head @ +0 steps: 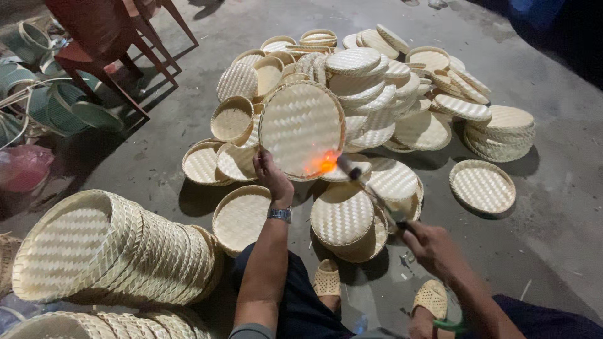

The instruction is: The person uses a handheld blowtorch to singe the surface of woven bamboo baskets, handling them one by one from a pile on the floor.

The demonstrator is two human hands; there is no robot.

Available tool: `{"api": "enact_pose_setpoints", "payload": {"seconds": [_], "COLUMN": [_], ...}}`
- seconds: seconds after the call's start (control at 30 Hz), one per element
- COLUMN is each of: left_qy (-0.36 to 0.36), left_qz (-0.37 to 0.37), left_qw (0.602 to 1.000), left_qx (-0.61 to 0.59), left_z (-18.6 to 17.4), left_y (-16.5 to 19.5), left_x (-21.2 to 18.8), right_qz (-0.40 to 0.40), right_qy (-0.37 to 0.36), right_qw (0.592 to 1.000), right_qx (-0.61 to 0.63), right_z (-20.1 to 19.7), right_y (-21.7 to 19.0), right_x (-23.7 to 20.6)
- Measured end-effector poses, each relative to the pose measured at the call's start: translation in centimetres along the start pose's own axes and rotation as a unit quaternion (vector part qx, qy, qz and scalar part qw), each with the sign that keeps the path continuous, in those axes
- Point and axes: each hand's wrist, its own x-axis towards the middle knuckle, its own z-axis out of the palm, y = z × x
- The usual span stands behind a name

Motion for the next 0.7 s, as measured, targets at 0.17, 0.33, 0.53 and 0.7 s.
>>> {"api": "enact_pose_setpoints", "payload": {"seconds": [0.17,0.33,0.53,0.7], "left_qy": [-0.022,-0.019,-0.035,-0.023], "left_qz": [0.027,0.024,0.046,0.001], "left_qw": [0.999,1.000,0.995,0.999], "left_qx": [0.013,0.004,0.079,0.034], "left_z": [-0.2,-0.2,-0.3,-0.1], "left_y": [0.4,0.5,1.2,1.5], "left_x": [-0.3,-0.6,-0.9,-0.8], "right_qz": [0.007,0.032,0.037,0.093], "right_qy": [-0.010,0.037,0.028,0.002], "right_qw": [1.000,0.998,0.998,0.994], "right_qx": [-0.016,-0.028,0.035,0.058], "right_z": [-0.9,-2.2,-4.7,-6.2], "right_y": [0.6,-0.2,-1.9,-3.1], "right_x": [0.7,1.0,1.5,1.9]}}
